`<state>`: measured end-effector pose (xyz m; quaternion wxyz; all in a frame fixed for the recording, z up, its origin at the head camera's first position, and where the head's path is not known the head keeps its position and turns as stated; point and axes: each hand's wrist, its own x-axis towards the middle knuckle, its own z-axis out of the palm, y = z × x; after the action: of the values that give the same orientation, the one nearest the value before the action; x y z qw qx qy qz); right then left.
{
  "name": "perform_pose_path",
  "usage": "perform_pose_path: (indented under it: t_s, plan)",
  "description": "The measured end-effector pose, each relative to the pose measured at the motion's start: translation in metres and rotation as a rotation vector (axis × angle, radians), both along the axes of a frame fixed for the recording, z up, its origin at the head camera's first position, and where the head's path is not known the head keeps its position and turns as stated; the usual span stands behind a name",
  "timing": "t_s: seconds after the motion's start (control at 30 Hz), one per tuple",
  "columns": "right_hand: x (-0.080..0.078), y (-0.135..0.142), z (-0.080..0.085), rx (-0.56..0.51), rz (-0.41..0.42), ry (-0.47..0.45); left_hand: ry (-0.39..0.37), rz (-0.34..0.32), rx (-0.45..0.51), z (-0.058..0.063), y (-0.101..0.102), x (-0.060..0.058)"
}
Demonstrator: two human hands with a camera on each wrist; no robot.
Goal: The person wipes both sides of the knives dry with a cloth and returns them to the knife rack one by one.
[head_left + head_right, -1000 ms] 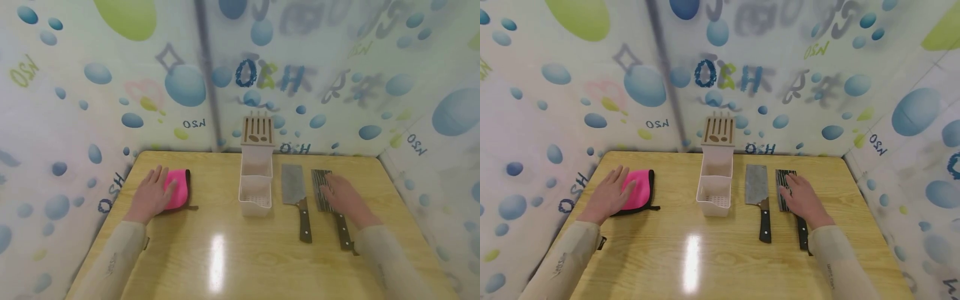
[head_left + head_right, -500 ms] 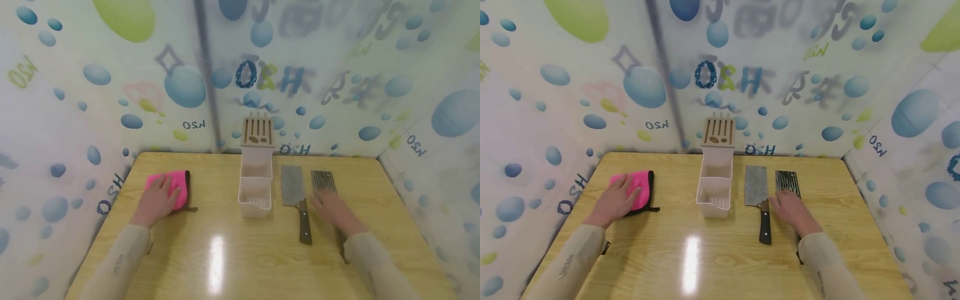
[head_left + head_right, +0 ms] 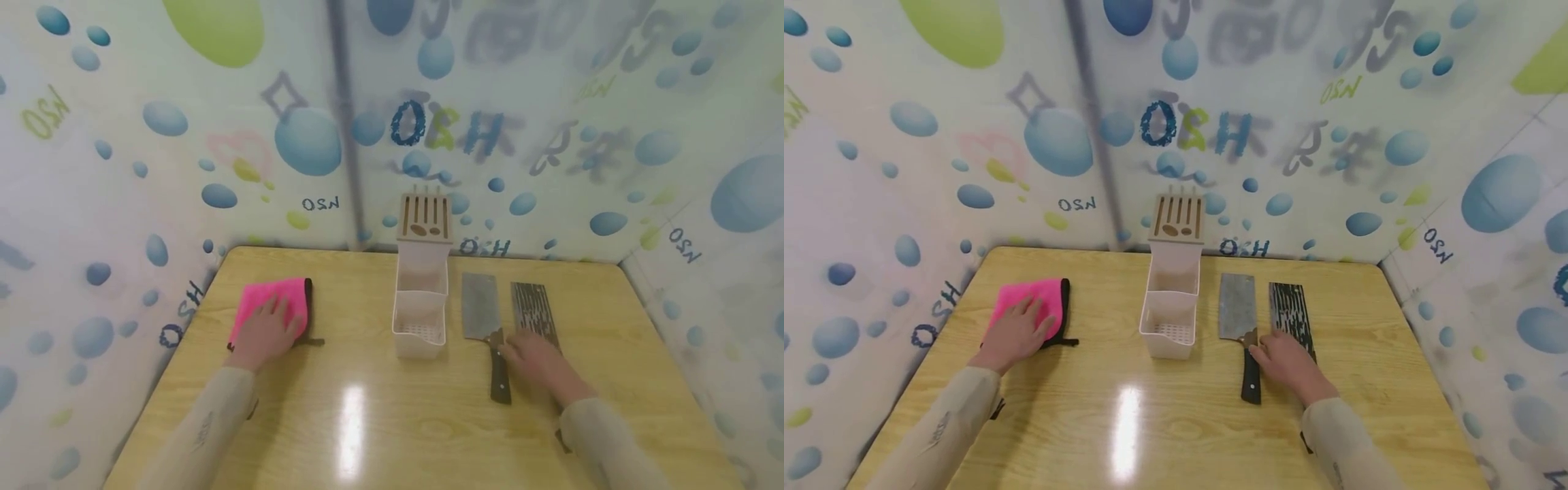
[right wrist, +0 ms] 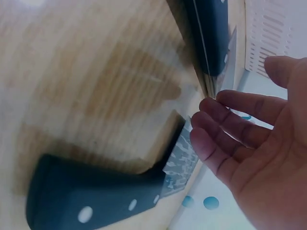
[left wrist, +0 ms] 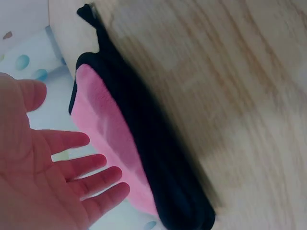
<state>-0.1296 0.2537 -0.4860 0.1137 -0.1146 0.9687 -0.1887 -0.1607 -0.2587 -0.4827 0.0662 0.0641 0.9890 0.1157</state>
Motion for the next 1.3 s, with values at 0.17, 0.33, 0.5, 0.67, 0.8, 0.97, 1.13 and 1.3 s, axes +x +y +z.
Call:
perform_pose_path:
  t_s: [0.17, 0.33, 0.5, 0.67, 0.8, 0.97, 1.13, 1.3]
  plan:
    - [0.004, -0.002, -0.006, 0.034, 0.017, -0.027, 0.047, 0.027, -0.009, -0.007, -0.001, 0.000]
    - [0.006, -0.003, -0.010, 0.039, 0.005, -0.050, 0.037, 0.071, -0.026, -0.011, -0.001, -0.003]
    - [0.006, -0.004, -0.011, 0.028, -0.008, -0.079, 0.016, 0.110, -0.041, -0.008, 0.000, -0.005]
    - [0.007, -0.004, -0.012, 0.018, -0.043, -0.140, -0.004, 0.130, -0.022, -0.006, -0.001, -0.007]
    - [0.008, -0.007, -0.010, 0.011, -0.062, -0.187, -0.019, 0.143, -0.012, -0.008, -0.004, -0.011]
    - [0.010, -0.009, -0.010, 0.005, -0.065, -0.193, -0.029, 0.140, -0.032, -0.009, -0.005, -0.014]
    - [0.009, -0.007, -0.014, 0.000, -0.081, -0.220, -0.013, 0.144, -0.040, -0.013, -0.006, -0.017]
    - [0.008, -0.008, -0.012, 0.015, -0.087, -0.220, -0.029, 0.159, -0.035, -0.014, -0.005, -0.021]
